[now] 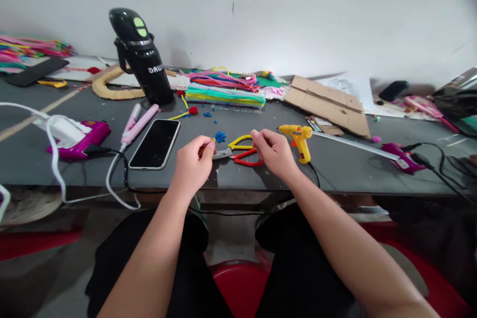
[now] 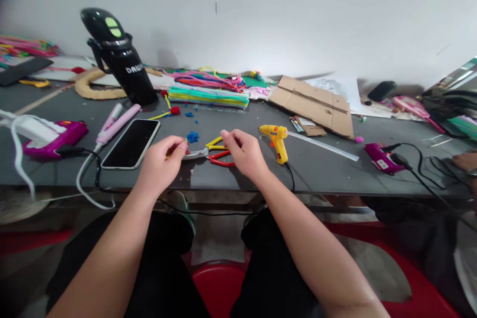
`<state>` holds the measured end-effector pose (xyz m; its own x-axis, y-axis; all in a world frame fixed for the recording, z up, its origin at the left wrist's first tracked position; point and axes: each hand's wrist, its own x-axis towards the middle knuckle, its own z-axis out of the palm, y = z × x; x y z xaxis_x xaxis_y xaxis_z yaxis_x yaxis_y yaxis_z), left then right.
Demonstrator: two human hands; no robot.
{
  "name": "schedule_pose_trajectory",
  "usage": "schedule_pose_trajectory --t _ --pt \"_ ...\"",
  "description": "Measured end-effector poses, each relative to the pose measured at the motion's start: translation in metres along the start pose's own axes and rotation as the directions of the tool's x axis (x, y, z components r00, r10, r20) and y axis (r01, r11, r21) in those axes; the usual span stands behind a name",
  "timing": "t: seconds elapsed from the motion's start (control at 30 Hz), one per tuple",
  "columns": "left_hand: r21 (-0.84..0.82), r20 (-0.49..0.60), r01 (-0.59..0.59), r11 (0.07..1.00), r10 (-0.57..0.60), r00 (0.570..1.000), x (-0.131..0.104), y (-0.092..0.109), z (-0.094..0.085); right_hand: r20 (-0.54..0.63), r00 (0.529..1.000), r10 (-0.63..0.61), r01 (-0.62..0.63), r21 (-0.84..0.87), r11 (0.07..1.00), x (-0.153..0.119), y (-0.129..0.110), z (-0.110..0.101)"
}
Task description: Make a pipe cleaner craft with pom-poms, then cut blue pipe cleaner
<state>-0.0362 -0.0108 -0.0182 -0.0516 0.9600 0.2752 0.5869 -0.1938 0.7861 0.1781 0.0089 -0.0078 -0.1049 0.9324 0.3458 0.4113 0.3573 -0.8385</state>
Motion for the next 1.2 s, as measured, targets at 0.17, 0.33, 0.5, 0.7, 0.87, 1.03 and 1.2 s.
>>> schedule_pose_trajectory --t 0.17,0.33,0.5,0.7,0.87,1.03,1.2 --pt "0.003 -0.047 0.011 1.000 -0.011 0.999 0.003 -0.007 -0.008 0.184 0.981 -0.055 0.089 -0.184 0.979 0.055 0.018 0.029" --pt "0.009 -0.085 0.027 1.000 -0.026 0.996 0.003 -0.011 -0.010 0.228 0.973 0.039 0.048 -0.368 0.929 0.125 0.032 0.074" --pt "-0.031 -0.085 0.073 0.997 -0.076 0.993 0.004 -0.012 -0.011 0.310 0.943 0.120 0.037 -0.454 0.890 0.166 0.035 0.109" --pt "-0.065 -0.089 0.071 0.995 -0.077 0.993 0.006 -0.012 -0.013 0.306 0.943 0.132 0.035 -0.483 0.875 0.176 0.038 0.121" --pt "-0.053 -0.098 0.069 0.996 -0.074 0.992 0.006 -0.009 -0.013 0.258 0.962 0.089 0.038 -0.448 0.893 0.171 0.038 0.111" --pt "-0.064 -0.098 0.104 0.993 -0.110 0.989 0.006 -0.006 -0.011 0.252 0.968 0.006 0.053 -0.226 0.973 0.142 0.026 0.084" --pt "-0.154 -0.058 0.079 0.985 -0.089 0.994 0.002 -0.003 -0.004 0.310 0.950 -0.037 -0.007 0.137 0.991 0.072 0.007 0.043"
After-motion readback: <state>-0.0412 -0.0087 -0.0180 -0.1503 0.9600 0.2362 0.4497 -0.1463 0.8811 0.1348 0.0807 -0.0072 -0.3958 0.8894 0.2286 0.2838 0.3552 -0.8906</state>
